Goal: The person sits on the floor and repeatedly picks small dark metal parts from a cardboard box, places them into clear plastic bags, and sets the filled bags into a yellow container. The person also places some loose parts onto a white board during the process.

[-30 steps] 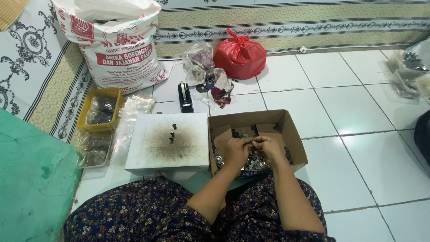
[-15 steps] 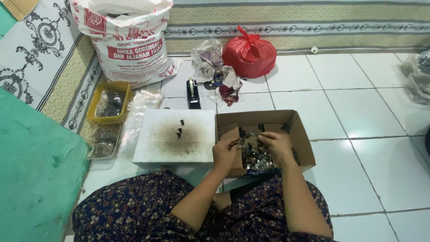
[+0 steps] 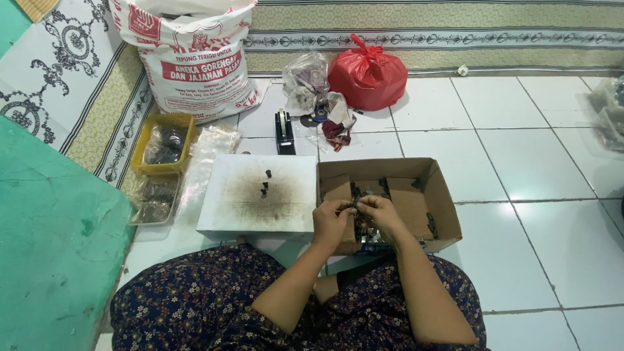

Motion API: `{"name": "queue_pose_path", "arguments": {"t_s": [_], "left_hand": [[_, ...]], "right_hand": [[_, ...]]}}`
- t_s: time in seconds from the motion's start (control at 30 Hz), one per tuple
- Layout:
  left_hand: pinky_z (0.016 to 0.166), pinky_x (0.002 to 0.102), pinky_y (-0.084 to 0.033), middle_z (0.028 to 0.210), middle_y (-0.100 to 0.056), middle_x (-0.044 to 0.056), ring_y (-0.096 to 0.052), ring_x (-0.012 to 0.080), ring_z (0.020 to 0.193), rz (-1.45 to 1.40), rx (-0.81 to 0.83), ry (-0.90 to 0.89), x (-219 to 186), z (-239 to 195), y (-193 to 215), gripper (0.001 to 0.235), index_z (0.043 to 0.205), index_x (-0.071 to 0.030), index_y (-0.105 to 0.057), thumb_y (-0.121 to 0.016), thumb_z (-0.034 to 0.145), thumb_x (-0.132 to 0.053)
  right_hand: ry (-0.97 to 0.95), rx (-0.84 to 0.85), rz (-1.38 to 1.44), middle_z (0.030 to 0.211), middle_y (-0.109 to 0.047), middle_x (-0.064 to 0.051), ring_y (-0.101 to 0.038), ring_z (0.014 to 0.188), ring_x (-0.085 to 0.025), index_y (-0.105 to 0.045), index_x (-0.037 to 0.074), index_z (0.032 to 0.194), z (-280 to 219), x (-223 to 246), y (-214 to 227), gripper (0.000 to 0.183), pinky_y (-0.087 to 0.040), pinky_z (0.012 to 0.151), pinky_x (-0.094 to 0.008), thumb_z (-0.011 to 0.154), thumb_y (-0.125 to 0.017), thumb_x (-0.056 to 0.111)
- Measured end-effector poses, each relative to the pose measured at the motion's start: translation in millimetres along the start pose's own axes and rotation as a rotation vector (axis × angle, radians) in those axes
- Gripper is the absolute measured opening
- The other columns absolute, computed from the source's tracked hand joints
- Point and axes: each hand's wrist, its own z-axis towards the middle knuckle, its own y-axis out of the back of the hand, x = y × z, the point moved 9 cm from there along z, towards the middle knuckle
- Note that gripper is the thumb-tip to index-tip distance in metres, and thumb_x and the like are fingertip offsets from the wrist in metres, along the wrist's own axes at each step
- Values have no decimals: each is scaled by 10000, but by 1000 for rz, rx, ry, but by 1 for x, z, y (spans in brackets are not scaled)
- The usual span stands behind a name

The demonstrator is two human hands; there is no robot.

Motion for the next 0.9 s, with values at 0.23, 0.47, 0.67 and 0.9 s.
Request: {"name": "queue_pose_path", "arguments": {"t_s": [0.23, 0.47, 0.67, 0.9], "left_hand": [[658, 284, -603, 796, -702, 106, -683, 232, 814, 49, -22, -89, 0, 1, -6, 28, 899, -61, -771, -789, 885, -77], [702, 307, -584, 791, -699, 119, -673, 250, 816, 105, -57, -209, -15, 2, -8, 14, 907, -42, -752, -764, 900, -39], [752, 313, -579, 809, -712, 109, -680, 255, 836, 133, -66, -290, -33, 3, -1, 57, 920, -45, -742, -708, 932, -1], [753, 323, -563, 815, -724, 91, -684, 254, 798, 157, -107, -271, -25, 4, -1, 48, 938, -52, -748, -717, 928, -18]], "right_hand": [[27, -6, -24, 839, -620, -82, -652, 775, -207, -710, -6, 987, 12, -10, 0, 117, -621, 550, -341, 969, -676, 104], [52, -31, 36, 812, -567, -49, -645, 773, -188, -676, -10, 995, 0, 5, -4, 122, -623, 568, -322, 998, -603, 88], [48, -55, 94, 805, -564, -58, -651, 769, -195, -658, 1, 987, -17, 22, -10, 113, -636, 564, -345, 1011, -589, 87], [100, -83, 135, 783, -632, -113, -695, 769, -238, -674, -4, 960, 0, 2, -5, 125, -650, 567, -406, 1017, -600, 78]]}}
